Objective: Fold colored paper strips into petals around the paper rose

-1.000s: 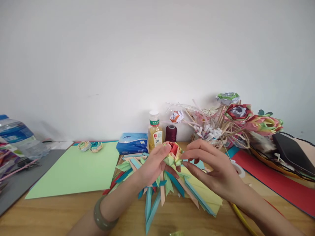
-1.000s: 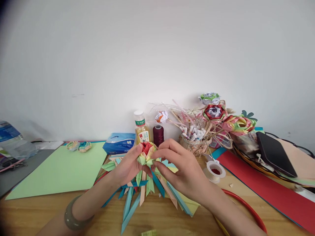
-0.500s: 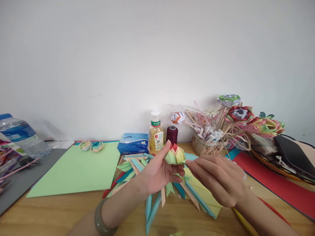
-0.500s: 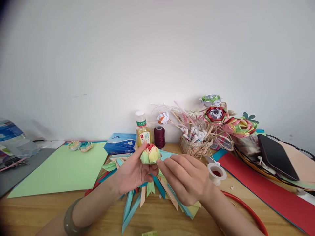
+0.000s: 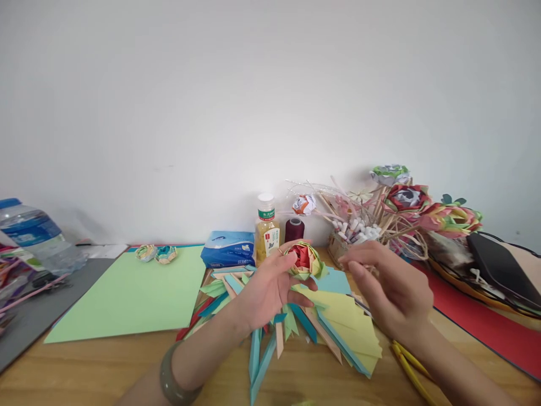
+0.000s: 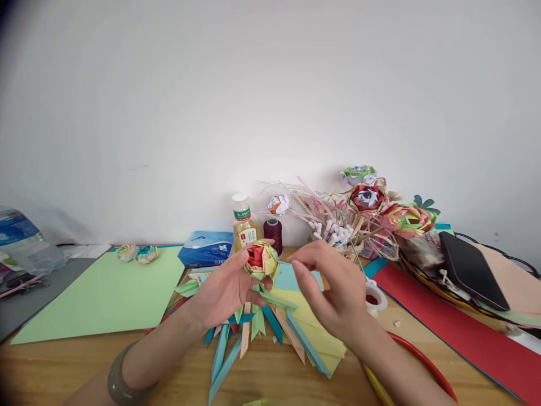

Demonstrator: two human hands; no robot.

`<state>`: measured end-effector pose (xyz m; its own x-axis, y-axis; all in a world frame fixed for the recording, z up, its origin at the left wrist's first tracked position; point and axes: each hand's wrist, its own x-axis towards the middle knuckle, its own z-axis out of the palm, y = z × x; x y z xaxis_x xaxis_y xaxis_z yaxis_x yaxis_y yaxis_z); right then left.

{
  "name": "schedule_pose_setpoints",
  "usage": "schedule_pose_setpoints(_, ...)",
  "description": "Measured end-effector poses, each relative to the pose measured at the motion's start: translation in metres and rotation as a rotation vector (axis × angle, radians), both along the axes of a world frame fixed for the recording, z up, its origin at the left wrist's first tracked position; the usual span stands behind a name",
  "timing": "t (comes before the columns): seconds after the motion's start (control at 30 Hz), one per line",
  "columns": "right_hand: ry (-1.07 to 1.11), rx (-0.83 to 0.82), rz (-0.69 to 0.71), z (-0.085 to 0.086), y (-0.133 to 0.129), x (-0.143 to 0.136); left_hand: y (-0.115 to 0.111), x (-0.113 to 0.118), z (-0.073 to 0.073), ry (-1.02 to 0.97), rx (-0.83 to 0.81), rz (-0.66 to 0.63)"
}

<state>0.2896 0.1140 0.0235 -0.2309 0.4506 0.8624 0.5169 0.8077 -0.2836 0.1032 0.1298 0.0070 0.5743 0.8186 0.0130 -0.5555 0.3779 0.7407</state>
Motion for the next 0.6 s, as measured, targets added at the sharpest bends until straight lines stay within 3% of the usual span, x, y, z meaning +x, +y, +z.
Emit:
schedule_pose_setpoints(0.13, 0.179, -0.346, 0.035, 0.0034, 0.0009, -0.0016, 0.0, -0.0022, 0.0057, -0.007, 0.054, 0.008)
schedule_pose_setpoints(0.23, 0.285, -0.429, 0.053, 0.0047, 0.0013, -0.0026, -0.0006, -0.0028, 0.0083, 0.006, 0.065, 0.017)
schedule_pose_setpoints(0.47, -0.02, -0.15, 0.017, 0.0053, -0.0018, -0.0063, -0.0067, -0.0015, 0.0088, 0.133, 0.108, 0.066)
schedule_pose_setpoints(0.6, -0.083, -0.072, -0.01, 0.0038, -0.0012, -0.0081, -0.0083, -0.0011, 0.0081, 0.152, 0.159, 0.053)
